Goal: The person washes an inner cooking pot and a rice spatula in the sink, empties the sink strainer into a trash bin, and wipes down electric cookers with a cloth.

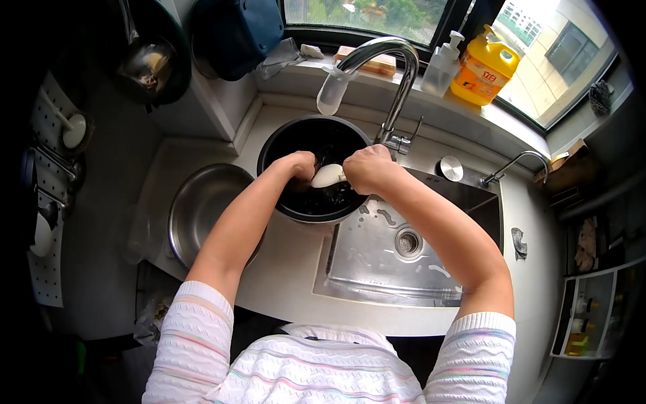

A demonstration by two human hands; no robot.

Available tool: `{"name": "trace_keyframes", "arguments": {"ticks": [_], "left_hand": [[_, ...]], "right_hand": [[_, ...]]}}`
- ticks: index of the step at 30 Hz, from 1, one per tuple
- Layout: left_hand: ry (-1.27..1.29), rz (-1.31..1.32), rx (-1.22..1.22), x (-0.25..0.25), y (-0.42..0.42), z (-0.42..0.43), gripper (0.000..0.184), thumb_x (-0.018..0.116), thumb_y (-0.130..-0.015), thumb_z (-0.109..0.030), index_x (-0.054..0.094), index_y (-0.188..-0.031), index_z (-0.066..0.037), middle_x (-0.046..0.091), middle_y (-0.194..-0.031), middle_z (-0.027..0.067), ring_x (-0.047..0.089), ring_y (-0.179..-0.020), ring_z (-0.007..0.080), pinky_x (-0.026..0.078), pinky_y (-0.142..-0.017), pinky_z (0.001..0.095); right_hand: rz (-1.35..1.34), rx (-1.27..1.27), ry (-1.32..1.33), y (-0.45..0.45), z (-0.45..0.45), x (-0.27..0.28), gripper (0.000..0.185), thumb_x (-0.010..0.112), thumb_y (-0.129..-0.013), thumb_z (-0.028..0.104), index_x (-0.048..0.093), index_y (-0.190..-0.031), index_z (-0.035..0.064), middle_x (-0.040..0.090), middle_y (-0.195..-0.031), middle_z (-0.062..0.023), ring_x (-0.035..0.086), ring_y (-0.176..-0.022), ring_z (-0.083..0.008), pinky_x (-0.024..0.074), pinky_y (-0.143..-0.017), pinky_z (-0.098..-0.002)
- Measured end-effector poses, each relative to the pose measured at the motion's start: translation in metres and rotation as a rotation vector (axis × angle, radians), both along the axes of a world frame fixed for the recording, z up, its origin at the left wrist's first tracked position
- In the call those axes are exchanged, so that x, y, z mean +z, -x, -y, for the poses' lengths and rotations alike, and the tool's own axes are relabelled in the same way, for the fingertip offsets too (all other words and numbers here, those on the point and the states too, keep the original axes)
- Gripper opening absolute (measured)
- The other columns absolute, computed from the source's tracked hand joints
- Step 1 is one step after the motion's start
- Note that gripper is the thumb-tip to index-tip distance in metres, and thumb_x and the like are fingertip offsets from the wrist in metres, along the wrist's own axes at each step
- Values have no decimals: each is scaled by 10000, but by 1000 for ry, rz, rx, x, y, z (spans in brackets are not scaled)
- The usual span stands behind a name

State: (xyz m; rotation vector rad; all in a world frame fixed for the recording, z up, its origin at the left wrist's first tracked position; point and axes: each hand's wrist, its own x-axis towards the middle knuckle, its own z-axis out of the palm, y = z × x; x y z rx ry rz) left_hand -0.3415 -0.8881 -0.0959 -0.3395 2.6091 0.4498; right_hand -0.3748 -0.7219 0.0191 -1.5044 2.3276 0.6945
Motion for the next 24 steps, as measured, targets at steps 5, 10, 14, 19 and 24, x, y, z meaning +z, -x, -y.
{"name": "trace_keyframes", "arguments": {"ticks": [5,10,14,19,24], "left_hand": [[-501,-413,438,39,-20,-10,306,644,-720,-196,645,-980,-34,646,-900,138,614,-816,256,466,-772,301],[-227,-761,58,22,-20,-35,268,536,-809,-246,662,-962,-65,578,-1033,147,519,-1007,244,434,-846,333],[202,-675,-78,18,-2,-35,137,537,-691,-133,643,-678,-48,624,-797,125,580,-793,287,466,-784,369],[243,-825,81,-2,8,-23,125,549,-694,-140,635,-696,-50,609,-787,138,600,-772,314,498,-710,399],[189,-404,312,4,-5,-3,249,552,-772,-150,628,-969,-18,534,-1097,195,566,-975,345,465,-835,397]], "right_hand": [[-60,-38,38,3,0,-7,188,514,-778,91,679,-867,96,661,-905,-89,632,-878,-233,496,-712,-323],[4,-38,307,6,-5,-27,143,522,-768,103,645,-834,71,652,-817,-117,634,-805,-273,492,-679,-364],[-4,-80,413,0,-12,-33,118,534,-759,115,620,-823,65,640,-769,-136,627,-749,-299,483,-646,-386],[9,-42,456,-2,-23,-29,113,528,-765,124,622,-799,72,640,-752,-131,628,-732,-299,483,-638,-387],[-38,-34,363,2,-35,-27,126,514,-770,111,634,-785,74,646,-780,-122,635,-751,-283,492,-650,-369]]}}
